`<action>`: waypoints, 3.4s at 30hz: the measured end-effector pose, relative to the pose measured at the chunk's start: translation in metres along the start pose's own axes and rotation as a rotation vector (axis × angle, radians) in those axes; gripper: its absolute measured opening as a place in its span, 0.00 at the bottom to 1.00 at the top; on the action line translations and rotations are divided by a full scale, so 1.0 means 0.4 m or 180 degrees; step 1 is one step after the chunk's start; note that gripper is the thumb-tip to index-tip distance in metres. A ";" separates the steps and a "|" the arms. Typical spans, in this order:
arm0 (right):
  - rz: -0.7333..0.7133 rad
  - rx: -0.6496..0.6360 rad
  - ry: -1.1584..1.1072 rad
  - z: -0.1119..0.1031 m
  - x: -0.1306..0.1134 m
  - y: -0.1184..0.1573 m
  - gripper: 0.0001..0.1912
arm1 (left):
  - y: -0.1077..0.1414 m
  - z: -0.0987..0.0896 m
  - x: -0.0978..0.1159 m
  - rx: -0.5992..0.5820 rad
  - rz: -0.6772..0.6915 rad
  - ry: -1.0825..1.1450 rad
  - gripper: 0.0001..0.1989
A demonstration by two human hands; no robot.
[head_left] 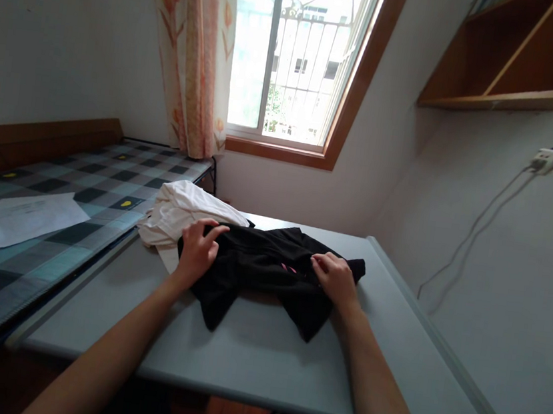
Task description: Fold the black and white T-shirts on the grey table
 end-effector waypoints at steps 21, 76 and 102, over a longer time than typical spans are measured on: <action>0.0219 -0.0169 -0.1218 0.082 -0.001 0.012 0.42 | 0.010 0.045 0.014 -0.0741 0.0040 0.0387 0.27; 0.0880 -0.0219 -0.0228 0.063 0.009 0.015 0.26 | 0.008 0.058 -0.003 -0.1460 -0.2864 0.3991 0.14; 0.2279 0.0729 -0.3794 -0.125 0.090 -0.080 0.08 | 0.010 -0.032 -0.077 -0.1441 -0.1821 0.1230 0.06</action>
Point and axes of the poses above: each hand's wrist, its own y-axis away from the middle knuckle, its own z-axis out of the palm, x = y × z, the point moved 3 cm from there along -y, towards the middle knuckle, and after that the axes turned 13 degrees about -y, right-handed, at the moved point
